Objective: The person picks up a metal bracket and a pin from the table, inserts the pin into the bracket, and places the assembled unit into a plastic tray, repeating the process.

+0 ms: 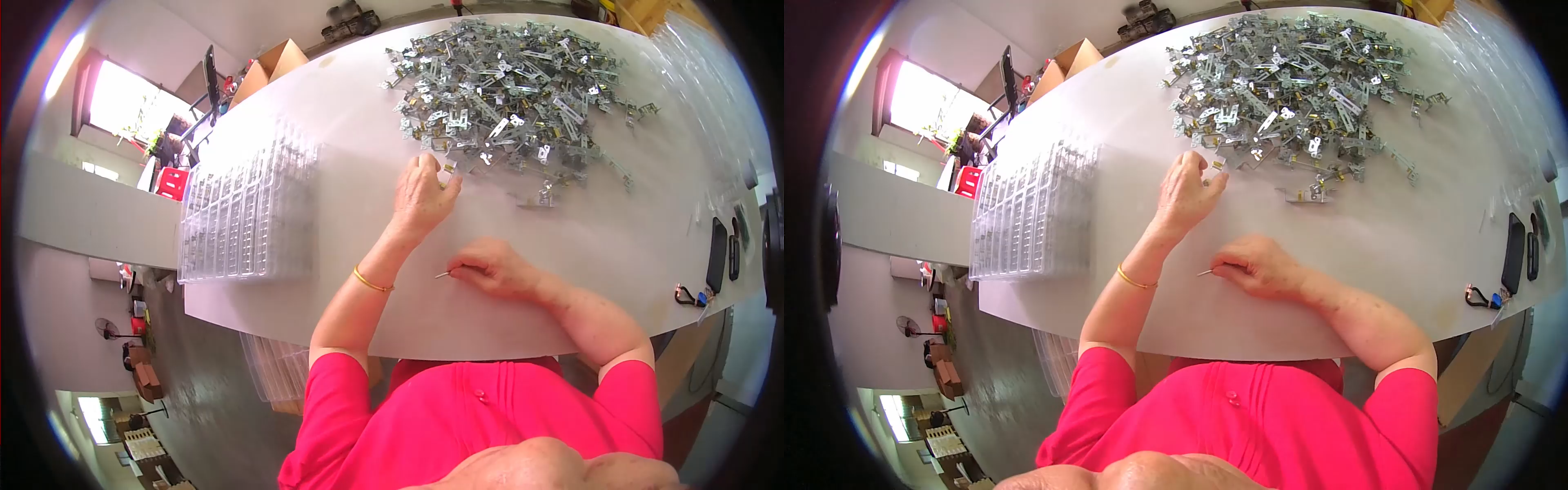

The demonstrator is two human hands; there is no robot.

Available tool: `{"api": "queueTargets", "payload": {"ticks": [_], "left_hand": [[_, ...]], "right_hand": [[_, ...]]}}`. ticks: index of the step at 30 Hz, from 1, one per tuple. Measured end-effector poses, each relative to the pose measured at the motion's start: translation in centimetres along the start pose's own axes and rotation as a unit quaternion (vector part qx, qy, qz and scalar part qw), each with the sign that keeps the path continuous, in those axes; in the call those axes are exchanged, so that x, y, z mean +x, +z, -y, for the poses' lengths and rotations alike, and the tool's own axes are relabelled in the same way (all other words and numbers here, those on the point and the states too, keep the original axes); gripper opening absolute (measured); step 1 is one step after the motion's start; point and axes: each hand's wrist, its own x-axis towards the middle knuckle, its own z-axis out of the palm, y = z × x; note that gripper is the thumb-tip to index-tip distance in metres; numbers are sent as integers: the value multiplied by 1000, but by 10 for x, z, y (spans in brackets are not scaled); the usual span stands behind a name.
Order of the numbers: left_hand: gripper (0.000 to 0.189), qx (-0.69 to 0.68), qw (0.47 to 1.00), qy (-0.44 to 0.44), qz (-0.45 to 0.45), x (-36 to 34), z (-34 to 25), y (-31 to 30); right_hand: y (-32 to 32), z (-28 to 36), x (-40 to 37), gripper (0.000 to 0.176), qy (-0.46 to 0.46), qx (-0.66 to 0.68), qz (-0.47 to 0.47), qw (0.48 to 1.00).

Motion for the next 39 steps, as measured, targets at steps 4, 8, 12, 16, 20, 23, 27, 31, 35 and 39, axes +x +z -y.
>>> {"api": "queueTargets", "payload": {"ticks": [4, 8, 12, 16, 20, 23, 27, 31, 35, 39], "left_hand": [[34, 37, 999, 10, 9, 7, 8, 17], [29, 7, 999, -33, -3, 6, 21, 13], [22, -148, 979, -133, 44, -2, 24, -16], [18, -337, 914, -209, 86, -20, 27, -40], [19, -317, 915, -223, 113, -36, 29, -49], [19, -263, 933, -214, 118, -41, 22, -55], [21, -204, 947, -201, 144, -44, 17, -56], [27, -116, 960, -201, 159, -41, 13, -54], [32, -52, 984, -119, 124, -44, 10, -55], [31, -72, 975, -130, 163, -39, 15, -55]], "right_hand": [[0, 0, 0, 7, 0, 30, -4, 1000], [1, 1, 0, 8, -2, 24, -10, 1000], [1, -1, -2, 8, 7, 18, 2, 1000], [-1, 3, -3, 9, 83, 86, 7, 993], [1, 3, -2, 7, 140, 145, -12, 979], [-5, 10, 0, 8, 187, 155, 14, 970], [-6, 11, 1, 8, 186, 146, 13, 972], [-4, 5, -2, 10, 144, 143, -12, 979], [-4, 3, -3, 11, 134, 143, -6, 981], [-3, 3, -3, 10, 147, 158, -12, 976]]}}
